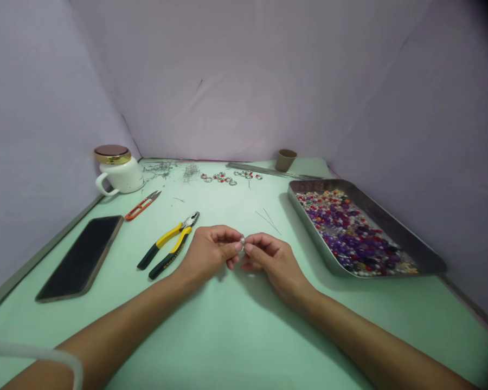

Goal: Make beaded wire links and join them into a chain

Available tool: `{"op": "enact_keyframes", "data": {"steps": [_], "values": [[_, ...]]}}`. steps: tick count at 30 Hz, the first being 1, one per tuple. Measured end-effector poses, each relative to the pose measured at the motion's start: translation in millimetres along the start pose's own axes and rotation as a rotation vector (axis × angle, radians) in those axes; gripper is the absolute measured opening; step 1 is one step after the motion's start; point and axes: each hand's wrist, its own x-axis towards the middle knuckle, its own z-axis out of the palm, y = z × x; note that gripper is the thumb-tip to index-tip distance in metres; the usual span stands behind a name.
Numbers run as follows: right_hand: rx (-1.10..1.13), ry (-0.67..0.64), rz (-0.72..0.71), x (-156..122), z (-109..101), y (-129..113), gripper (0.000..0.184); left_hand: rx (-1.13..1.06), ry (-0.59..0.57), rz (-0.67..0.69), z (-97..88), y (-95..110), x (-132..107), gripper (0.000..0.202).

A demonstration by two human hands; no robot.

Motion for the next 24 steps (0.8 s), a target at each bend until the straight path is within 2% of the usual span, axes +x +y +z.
{"op": "enact_keyframes", "data": {"steps": [6, 11, 24], "values": [[-0.048, 0.056, 0.006, -1.5, 1.6, -1.8, 0.019, 0.023, 0.021, -0.042, 0.9, -0.2, -0.1, 0.006], [-0.142, 0.083, -0.036, -1.8, -0.2, -2.0, 0.016, 0.085, 0.001, -0.026, 0.1, -3.4, -0.8, 0.004], [-0.161, 0.057, -0.072, 0.2, -1.8, 4.4, 0.014, 0.213, 0.023, -0.017, -0.5, -6.1, -0.9, 0.005]]}}
